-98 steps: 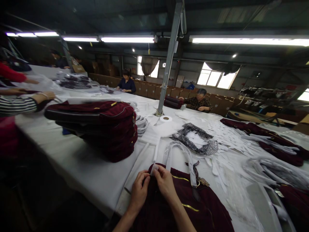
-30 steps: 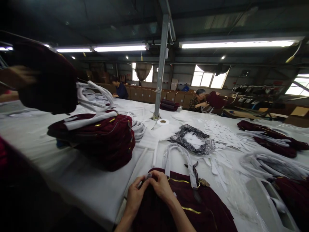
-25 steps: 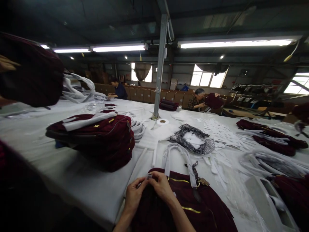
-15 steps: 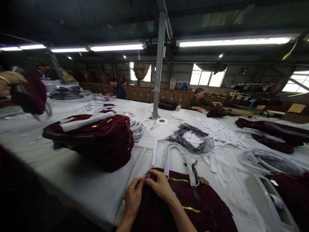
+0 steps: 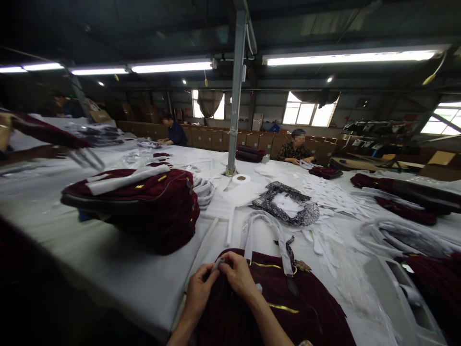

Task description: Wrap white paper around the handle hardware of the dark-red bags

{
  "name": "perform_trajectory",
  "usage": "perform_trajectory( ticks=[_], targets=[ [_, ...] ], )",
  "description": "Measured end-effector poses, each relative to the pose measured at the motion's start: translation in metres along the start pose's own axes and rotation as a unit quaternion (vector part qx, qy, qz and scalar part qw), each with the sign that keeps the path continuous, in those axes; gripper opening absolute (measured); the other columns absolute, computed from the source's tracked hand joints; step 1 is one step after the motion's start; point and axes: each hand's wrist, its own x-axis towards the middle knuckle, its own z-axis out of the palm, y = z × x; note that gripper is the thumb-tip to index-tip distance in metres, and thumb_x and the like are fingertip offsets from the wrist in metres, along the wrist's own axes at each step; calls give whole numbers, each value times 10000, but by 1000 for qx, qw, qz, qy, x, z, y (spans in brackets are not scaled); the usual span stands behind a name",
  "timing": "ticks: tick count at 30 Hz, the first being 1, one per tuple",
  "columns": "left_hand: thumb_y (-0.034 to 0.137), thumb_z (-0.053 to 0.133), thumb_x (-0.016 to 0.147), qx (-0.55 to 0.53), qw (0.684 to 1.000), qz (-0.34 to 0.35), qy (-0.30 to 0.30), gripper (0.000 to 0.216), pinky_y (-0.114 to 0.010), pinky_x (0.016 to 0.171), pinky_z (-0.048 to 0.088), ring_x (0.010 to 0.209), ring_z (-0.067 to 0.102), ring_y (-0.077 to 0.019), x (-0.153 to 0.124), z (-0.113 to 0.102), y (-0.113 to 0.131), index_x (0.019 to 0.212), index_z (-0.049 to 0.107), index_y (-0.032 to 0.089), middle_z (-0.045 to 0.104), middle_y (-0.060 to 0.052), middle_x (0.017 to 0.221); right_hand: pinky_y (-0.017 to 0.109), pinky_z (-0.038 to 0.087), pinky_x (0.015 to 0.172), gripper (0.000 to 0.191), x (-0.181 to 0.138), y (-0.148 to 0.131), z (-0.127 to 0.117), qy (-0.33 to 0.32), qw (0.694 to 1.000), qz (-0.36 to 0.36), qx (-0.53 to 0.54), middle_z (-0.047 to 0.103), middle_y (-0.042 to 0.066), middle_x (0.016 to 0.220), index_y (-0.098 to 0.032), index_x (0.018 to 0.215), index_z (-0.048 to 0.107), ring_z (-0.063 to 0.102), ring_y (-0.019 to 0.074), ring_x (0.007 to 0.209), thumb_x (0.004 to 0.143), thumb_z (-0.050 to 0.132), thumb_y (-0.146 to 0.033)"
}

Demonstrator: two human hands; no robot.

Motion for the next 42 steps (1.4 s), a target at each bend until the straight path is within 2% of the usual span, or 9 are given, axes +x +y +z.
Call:
perform_trajectory(
  ticks=[2,5,11,16,23,29,33,38,42],
  targets=[
    [415,583,742,-15,999,-11,26,266,-306,801,463,841,610,-208,1,0,-3,800,666,169,668,-53,830,252,450,671,103,-1,2,1,8,1000,5,17,650,20,754,-151,799,630,579,164,714,744,551,-187],
    [433,581,739,-61,997,-45,27,301,-304,806,469,871,618,-216,0,1,-8,838,672,163,689,-58,869,254,452,679,118,-1,3,2,6,1000,4,21,658,28,783,-152,825,629,584,169,734,757,543,-196],
    [452,578,738,-78,993,-85,32,349,-317,793,488,896,629,-241,-1,4,-9,881,671,148,708,-80,890,237,428,648,143,-3,-6,2,-14,997,-39,-67,644,1,755,-174,865,629,562,143,681,774,520,-189],
    [449,576,739,-67,994,-81,30,336,-309,776,495,869,634,-237,-1,5,-7,853,678,150,711,-78,870,226,420,628,105,-2,-4,4,-15,997,-34,-70,627,-5,721,-165,800,611,546,133,663,769,511,-180],
    [412,551,776,-71,997,-31,-9,292,-299,828,480,906,623,-211,-3,0,-6,909,672,182,697,-59,935,221,425,620,99,0,5,4,-15,1000,-10,-10,610,-4,721,-157,784,605,550,135,679,767,522,-209],
    [389,576,756,-65,996,-56,21,290,-323,854,467,925,615,-225,-4,4,-9,901,664,153,685,-92,945,220,428,608,107,0,10,6,-3,999,-8,-33,624,3,720,-157,787,609,559,137,669,756,516,-199],
    [393,596,743,-100,992,-73,24,281,-296,750,490,816,626,-207,-4,4,-5,862,619,141,675,-73,835,227,436,617,122,0,6,6,3,999,-1,-46,631,5,712,-153,786,620,559,137,652,739,512,-186],
    [357,603,740,-107,992,-42,48,202,-271,729,484,770,616,-183,-7,5,-4,752,595,156,653,-34,754,226,436,598,122,-1,1,5,7,999,15,-42,624,1,681,-151,747,623,551,133,626,724,513,-201],
    [336,589,745,-59,995,-44,61,174,-290,734,490,765,619,-191,-9,5,-10,759,638,170,667,-38,759,203,405,499,132,0,5,8,13,999,48,-13,584,-14,598,-149,705,610,516,112,538,721,515,-240]
  ],
)
